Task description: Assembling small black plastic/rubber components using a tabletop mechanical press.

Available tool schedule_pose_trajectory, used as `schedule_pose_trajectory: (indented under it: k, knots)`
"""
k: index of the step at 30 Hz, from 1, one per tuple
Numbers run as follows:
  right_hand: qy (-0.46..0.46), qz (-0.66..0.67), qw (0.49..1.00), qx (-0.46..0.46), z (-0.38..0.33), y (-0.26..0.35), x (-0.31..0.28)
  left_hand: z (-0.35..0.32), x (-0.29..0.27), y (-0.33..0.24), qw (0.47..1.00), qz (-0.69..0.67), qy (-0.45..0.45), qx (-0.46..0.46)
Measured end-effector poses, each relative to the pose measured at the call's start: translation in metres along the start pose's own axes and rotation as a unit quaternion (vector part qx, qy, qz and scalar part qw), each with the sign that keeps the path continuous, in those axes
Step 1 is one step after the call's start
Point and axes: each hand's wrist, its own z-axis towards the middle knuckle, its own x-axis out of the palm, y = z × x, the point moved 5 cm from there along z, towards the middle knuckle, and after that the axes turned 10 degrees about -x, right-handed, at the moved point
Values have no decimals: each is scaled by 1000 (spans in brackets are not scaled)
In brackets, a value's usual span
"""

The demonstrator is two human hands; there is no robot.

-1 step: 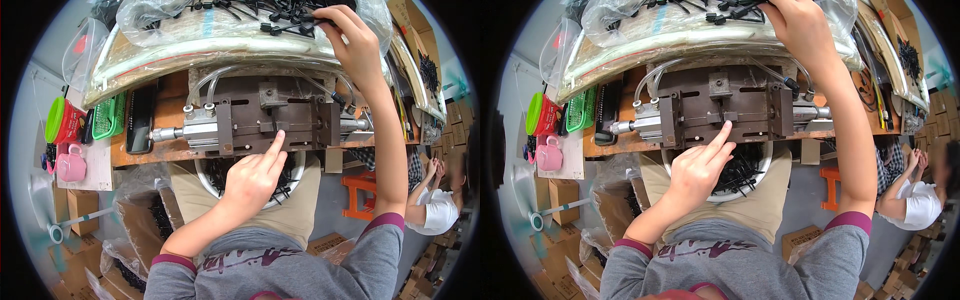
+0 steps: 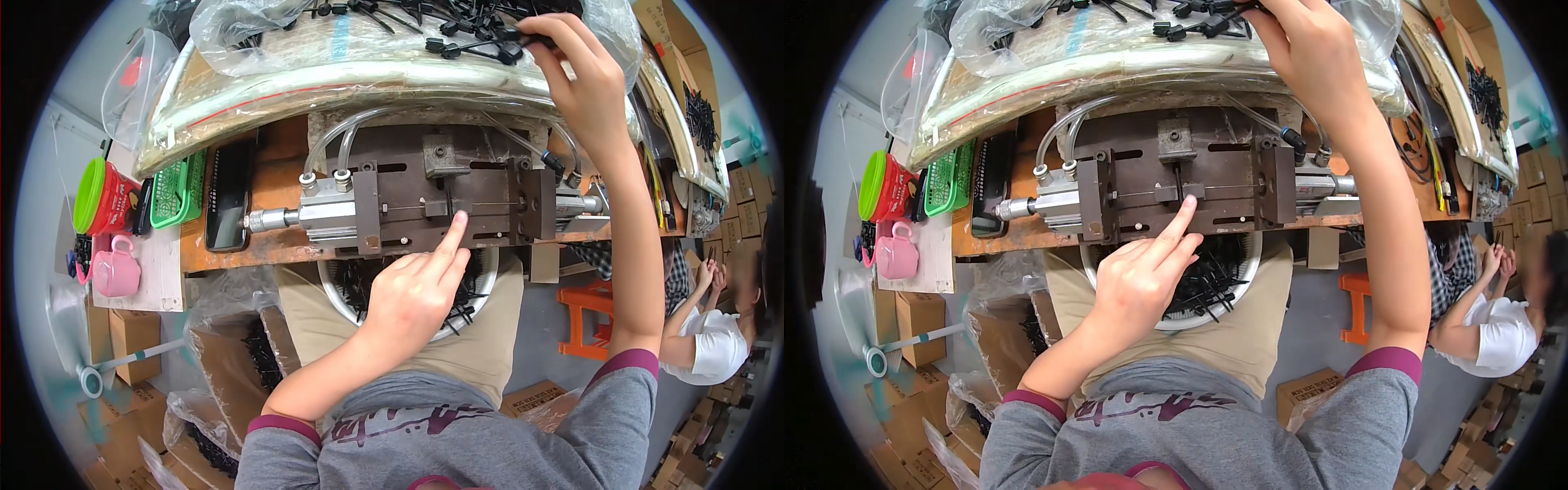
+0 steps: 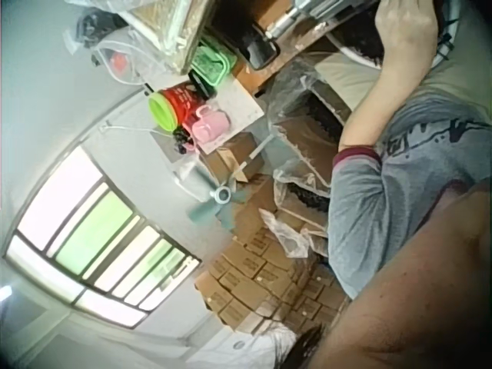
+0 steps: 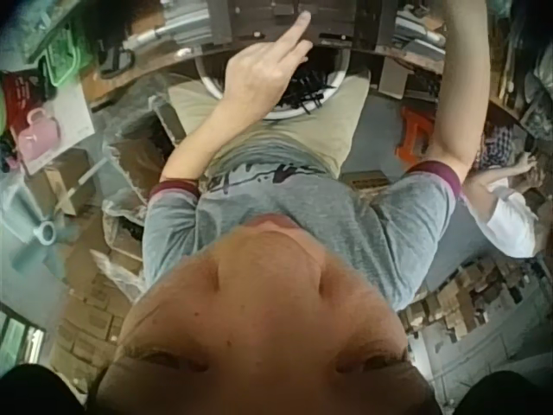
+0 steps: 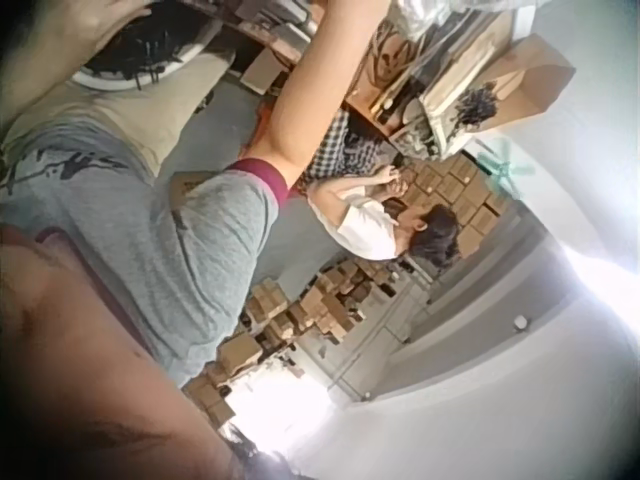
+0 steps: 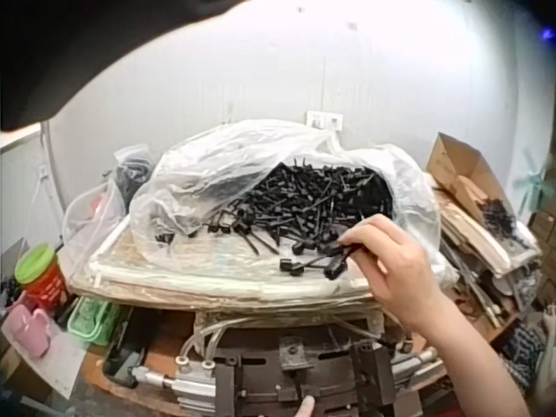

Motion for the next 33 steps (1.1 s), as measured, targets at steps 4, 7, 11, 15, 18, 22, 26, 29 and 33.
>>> schedule_pose_trajectory:
  k: [4, 7, 11, 15, 18, 22, 26, 29, 33]
  knots:
    - [-52, 9, 999, -2, -19, 17, -9, -3, 1, -2, 999, 39, -9, -5]
    - [-64, 47, 997, 8, -30, 35, -14, 2, -2, 2, 999, 47, 13, -22]
    - [-71, 52, 996, -29, -41, 66, -20, 8, -4, 7, 999, 6, 14, -32]
    - [-39, 101, 994, -16, -64, 92, -21, 8, -5, 9, 999, 7, 24, -41]
    - [-25, 100, 995, -2, -87, 105, -18, 9, -9, 13, 995, -68, 35, -71]
    - [4, 157, 987, -22, -103, 124, -12, 12, -25, 12, 869, -449, 44, -202]
    - [-5, 156, 987, -38, -102, 140, -6, 9, -29, 8, 880, -445, 57, -154]
    - [13, 111, 994, -19, -100, 134, -11, 6, -39, 2, 970, -236, -23, -58]
    - [-62, 95, 990, 84, -112, 124, -16, -1, -18, 4, 995, -91, 0, -32]
